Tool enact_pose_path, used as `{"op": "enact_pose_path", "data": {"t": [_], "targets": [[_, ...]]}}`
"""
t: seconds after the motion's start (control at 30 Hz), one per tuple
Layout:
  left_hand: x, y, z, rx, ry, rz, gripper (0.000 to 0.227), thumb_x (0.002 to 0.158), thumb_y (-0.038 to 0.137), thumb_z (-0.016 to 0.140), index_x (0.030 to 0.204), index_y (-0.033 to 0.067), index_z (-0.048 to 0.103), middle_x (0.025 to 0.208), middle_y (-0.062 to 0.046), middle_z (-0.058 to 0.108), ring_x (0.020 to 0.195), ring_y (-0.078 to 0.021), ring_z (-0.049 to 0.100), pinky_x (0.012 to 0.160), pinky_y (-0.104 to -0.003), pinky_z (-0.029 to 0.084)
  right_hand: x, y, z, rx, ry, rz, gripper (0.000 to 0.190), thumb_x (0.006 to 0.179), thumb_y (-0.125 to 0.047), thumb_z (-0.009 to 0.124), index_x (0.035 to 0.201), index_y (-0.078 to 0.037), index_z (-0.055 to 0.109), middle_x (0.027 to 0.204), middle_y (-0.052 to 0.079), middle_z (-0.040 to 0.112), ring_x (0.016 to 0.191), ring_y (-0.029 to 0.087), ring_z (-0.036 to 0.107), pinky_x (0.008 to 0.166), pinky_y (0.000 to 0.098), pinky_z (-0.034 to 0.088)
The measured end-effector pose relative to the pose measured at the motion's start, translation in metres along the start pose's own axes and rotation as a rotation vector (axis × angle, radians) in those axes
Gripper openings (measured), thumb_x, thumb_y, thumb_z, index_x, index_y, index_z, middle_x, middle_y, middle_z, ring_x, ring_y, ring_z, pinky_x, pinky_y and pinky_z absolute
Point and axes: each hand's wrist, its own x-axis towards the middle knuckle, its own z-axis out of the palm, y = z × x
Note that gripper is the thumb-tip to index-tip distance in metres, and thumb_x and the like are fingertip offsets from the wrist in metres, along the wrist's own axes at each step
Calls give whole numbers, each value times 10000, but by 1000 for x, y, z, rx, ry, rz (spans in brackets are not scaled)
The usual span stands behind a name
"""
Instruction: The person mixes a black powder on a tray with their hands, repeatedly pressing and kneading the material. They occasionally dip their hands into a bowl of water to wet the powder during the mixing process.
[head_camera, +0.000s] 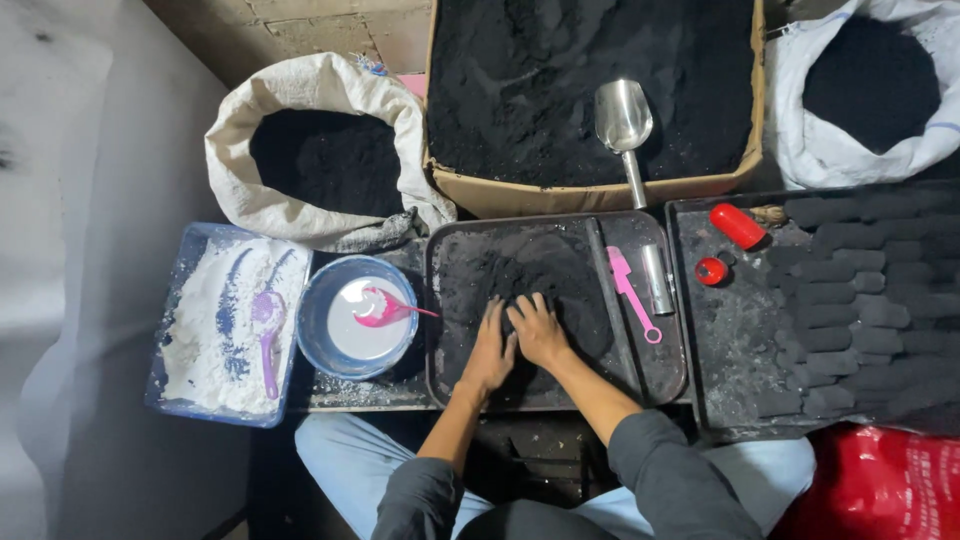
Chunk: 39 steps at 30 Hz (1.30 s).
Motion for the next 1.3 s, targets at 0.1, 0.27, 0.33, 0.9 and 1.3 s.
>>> {"op": "enact_pose_path", "data": {"t": [0.1,0.27,0.33,0.9,1.3], "targets": [[3,2,-7,-17,-2,-26,549,879,133,416,1347,-9,166,1367,-247,219,1290,-368,222,1073,-434,219,9,8,11,26,-57,21,362,729,-185,563,1082,-113,534,1125,120,433,1085,388,404,633,527,498],[4,6,-5,30,-15,-16,497,911,207,377,1338,11,216,1380,-222,220,1301,-357,206,1074,-436,218,-15,-28,-65,46,-97,252,565,651,-191,617,1189,-144,452,1208,106,408,1216,326,297,919,525,312],[1,9,-3,69,-10,-11,480,912,215,376,1331,24,241,1380,-210,227,1301,-352,211,1075,-432,220,-32,-40,-90,55,-55,319,665,634,-261,643,1247,-165,407,1262,105,381,1267,313,252,952,537,269],[18,-5,19,362,108,-65,502,924,285,262,1373,75,181,1433,-161,170,1332,-296,159,1065,-426,175,-7,-13,-56,158,1,264,605,728,-182,540,1311,-213,379,1391,113,274,1318,337,185,886,602,349],[53,-32,28,347,92,-43,480,910,256,291,1361,108,218,1351,-123,290,1300,-272,243,1077,-380,198,44,37,11,-140,343,11,152,617,-248,532,741,-166,565,780,66,536,786,324,531,646,473,430]]}}
